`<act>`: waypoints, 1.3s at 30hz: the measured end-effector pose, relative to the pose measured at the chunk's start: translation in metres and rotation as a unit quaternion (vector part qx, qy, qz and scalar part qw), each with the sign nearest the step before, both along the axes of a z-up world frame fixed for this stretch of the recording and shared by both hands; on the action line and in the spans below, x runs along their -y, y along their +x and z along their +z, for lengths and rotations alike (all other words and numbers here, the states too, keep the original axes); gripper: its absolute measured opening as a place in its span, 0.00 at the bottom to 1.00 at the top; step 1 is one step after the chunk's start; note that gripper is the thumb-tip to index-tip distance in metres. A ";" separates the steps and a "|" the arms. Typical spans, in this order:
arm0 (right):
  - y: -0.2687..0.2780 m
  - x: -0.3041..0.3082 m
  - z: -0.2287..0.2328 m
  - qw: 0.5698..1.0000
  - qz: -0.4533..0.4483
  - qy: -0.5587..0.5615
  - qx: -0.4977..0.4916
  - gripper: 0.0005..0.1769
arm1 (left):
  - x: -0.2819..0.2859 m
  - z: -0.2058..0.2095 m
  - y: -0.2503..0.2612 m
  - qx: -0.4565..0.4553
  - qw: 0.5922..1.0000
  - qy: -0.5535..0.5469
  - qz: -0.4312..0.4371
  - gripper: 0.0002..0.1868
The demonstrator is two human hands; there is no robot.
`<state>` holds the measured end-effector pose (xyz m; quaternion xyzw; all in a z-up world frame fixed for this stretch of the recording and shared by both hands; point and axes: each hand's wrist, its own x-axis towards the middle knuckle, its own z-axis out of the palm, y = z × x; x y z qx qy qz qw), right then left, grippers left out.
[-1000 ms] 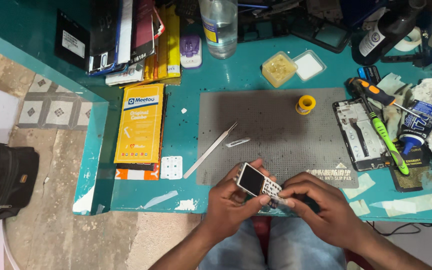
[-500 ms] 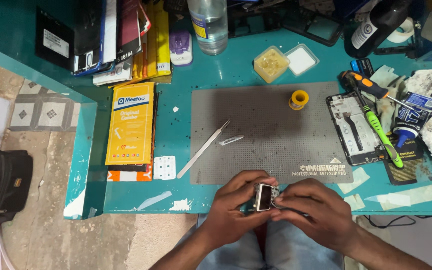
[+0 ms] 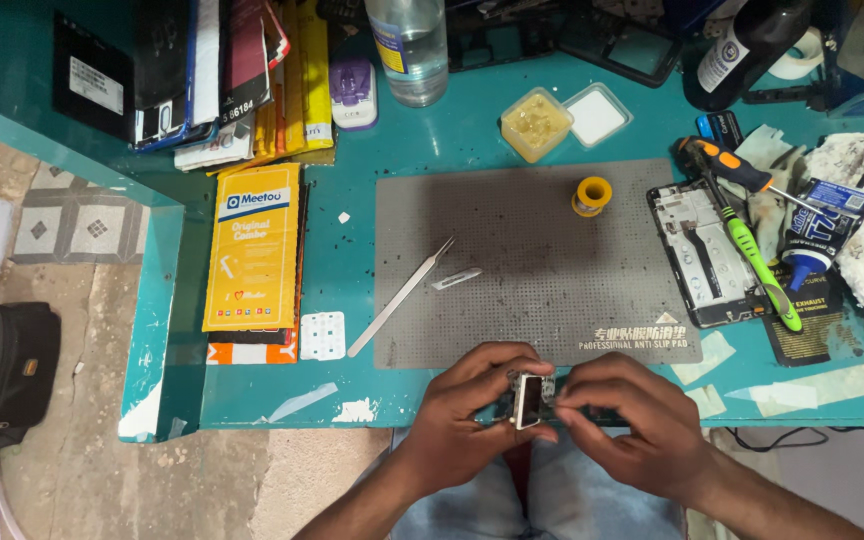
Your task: The person holds a disassembled mobile phone and uses tweezers to manipulate small components on the circuit board. They also use a spray bottle to apply liquid to the board and a toothbrush to clean it. The task involves careful handling of the phone's internal parts.
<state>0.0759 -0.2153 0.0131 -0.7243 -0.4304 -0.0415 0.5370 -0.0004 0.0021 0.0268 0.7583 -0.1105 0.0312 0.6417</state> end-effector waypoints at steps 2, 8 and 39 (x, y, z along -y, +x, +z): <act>0.000 0.001 -0.003 0.999 -0.002 -0.010 -0.033 0.13 | -0.001 0.001 0.000 -0.003 1.000 0.010 -0.004 0.28; -0.002 0.006 -0.008 0.995 -0.014 -0.042 -0.087 0.10 | -0.001 0.004 0.001 -0.036 0.999 -0.008 -0.005 0.28; 0.005 0.021 -0.093 0.915 -0.051 0.097 -0.387 0.04 | 0.010 -0.009 -0.013 -0.041 0.966 -0.253 0.048 0.26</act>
